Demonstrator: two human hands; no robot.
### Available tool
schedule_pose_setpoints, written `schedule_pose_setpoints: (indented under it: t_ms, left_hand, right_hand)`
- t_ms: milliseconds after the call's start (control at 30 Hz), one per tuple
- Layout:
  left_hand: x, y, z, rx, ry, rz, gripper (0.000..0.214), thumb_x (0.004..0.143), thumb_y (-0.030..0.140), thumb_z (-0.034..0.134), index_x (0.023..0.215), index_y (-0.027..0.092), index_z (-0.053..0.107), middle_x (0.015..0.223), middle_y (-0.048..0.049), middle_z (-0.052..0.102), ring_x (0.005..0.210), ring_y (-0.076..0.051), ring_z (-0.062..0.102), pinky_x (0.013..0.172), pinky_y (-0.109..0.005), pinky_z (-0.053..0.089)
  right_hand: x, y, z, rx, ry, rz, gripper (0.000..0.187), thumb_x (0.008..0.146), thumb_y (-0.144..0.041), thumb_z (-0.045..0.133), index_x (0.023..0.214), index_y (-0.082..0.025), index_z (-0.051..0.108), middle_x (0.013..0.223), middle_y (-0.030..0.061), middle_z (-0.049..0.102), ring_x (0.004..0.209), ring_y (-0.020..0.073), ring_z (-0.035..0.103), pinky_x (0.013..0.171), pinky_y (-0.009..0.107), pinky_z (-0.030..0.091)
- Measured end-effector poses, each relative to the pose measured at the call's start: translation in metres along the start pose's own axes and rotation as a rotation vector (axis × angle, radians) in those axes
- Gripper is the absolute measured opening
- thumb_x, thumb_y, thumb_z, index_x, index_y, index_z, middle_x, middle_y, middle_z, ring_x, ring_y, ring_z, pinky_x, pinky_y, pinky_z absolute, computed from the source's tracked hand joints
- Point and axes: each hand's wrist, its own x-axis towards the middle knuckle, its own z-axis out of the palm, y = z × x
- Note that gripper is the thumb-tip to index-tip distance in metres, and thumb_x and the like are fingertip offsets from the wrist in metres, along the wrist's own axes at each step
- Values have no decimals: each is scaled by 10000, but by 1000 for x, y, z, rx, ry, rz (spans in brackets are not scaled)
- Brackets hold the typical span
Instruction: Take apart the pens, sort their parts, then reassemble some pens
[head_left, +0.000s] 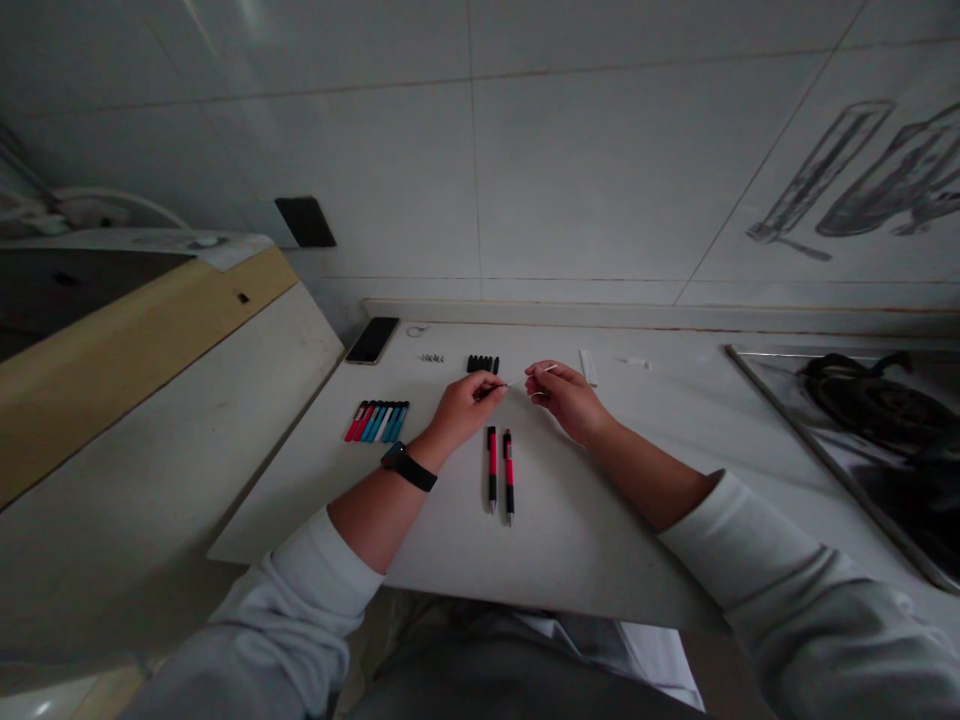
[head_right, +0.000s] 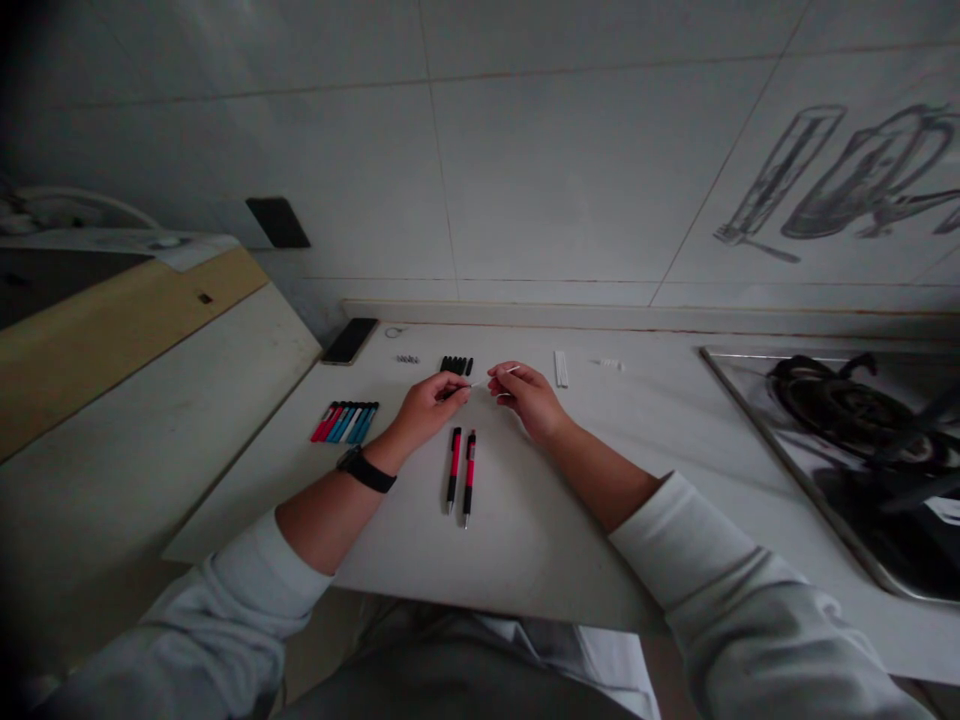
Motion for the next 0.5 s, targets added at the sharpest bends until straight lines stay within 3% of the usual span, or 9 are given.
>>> schedule_pose_setpoints:
  t_ms: [167,267,433,500]
  left_hand:
    - [1,0,0,11,3,17,134,879,321,638,917,198,674,905,-38,720,885,-190,677,834,-307,526]
    - [1,0,-1,4,7,-6,154,872,342,634,908,198,671,883,-36,716,863,-188,671,815,-302,524]
    - [0,-1,0,-7,-3,-25,166,862,361,643,913,205,671,855,-26,709,839,-185,666,810,-305,522]
    - [0,-1,0,-5,-10,-23,164,866,362,644,915,208,675,860,-26,711,837,-185,667,816,-310,521]
  right_hand:
    - [-1,-4,3,-43,-44,-42,377,712,-518,844,935,-239,721,851,9,657,788,138,597,724,276,485]
    - [5,-26,-5,-136,27,-147,371,744,-567,798,898,-248,685,905,18,655,837,150,603,751,297,505]
    - [25,-87,-55,-481,233,-467,240,869,-488,652,893,-250,639,988,30,644,883,152,616,773,308,530]
    - [31,-101,-78,-619,338,-481,235,900,-460,604,978,-244,658,912,33,641,782,143,612,734,308,530]
